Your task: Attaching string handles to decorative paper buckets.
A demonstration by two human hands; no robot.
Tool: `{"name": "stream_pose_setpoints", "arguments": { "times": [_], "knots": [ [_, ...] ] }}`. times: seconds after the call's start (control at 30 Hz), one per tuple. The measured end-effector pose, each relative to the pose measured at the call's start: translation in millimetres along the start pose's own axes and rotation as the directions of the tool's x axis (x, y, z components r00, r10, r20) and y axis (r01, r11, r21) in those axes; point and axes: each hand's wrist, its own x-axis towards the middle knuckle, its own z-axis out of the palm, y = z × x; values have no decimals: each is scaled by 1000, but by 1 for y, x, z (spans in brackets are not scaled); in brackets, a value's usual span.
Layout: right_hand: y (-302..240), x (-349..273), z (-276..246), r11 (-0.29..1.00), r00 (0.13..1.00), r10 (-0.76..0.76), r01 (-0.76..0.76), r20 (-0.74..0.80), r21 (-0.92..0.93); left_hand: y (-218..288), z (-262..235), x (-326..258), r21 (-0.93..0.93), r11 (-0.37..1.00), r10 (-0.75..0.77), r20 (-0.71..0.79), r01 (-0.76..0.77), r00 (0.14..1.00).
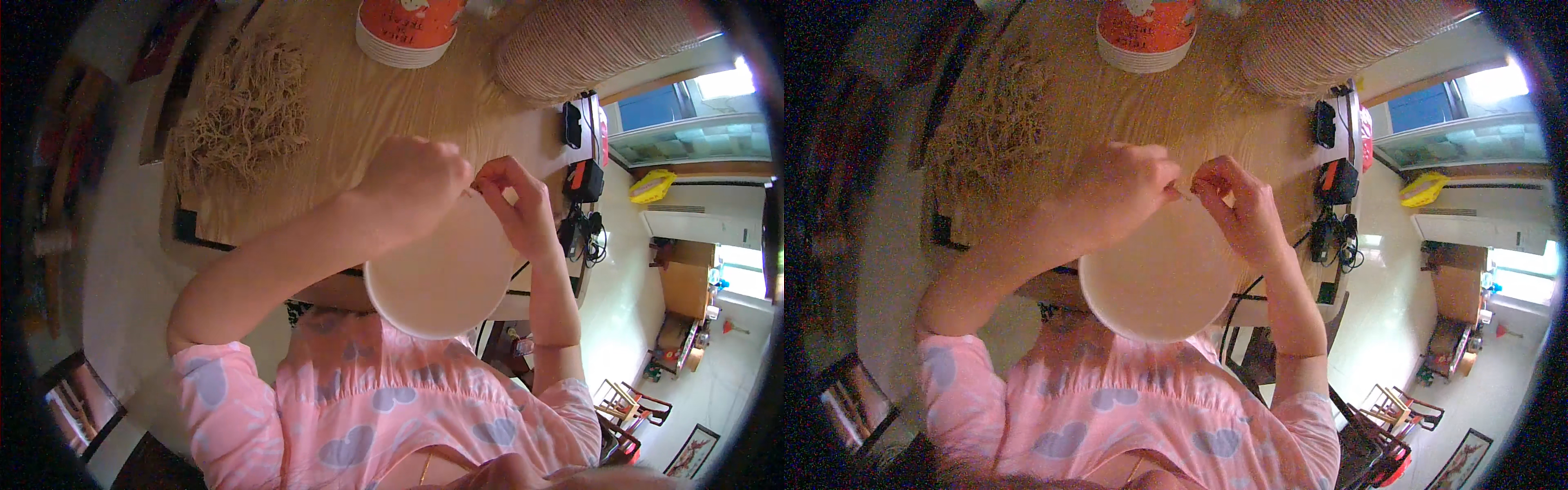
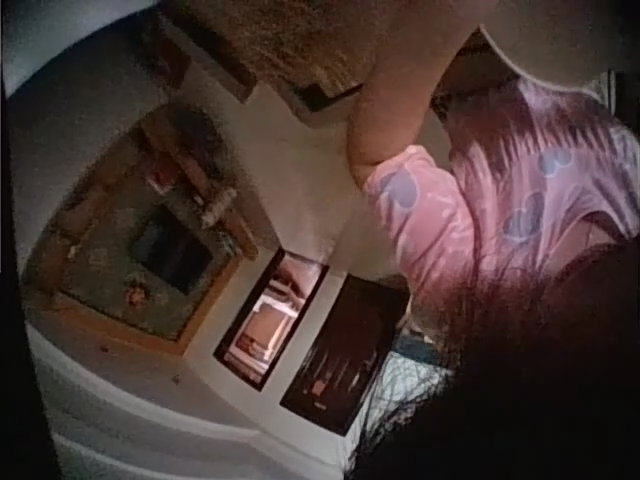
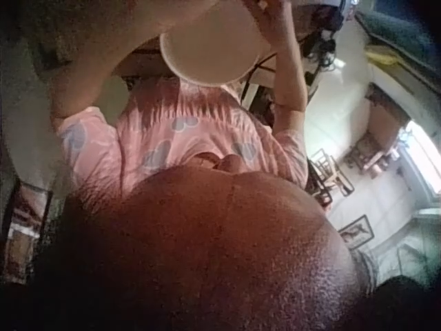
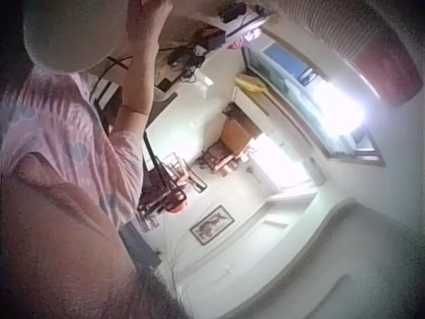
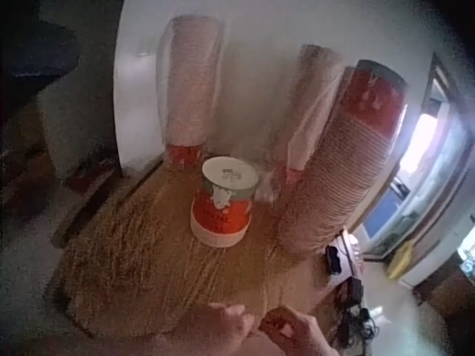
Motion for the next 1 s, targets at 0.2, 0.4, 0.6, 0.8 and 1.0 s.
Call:
{"name": "stream_pose_setpoints", "arguments": {
  "times": [0.2,0.4,0.6,0.8,1.0],
  "knots": [
    [-12,22,1,993,995,-7,19,101,-115,-40,31,1,-689,675,-234,138,263,962],
    [-11,30,8,995,996,-47,54,76,-86,-43,55,1,-949,61,-185,293,309,938],
    [-13,37,11,1000,997,30,-30,74,-5,-38,66,-9,-972,-34,-246,235,234,940],
    [-31,56,2,963,942,217,-163,257,-217,-31,73,-17,-968,196,-400,65,154,914],
    [-33,68,7,963,838,208,-85,505,-257,-32,65,-17,-962,240,-378,28,127,925]
  ]
}}
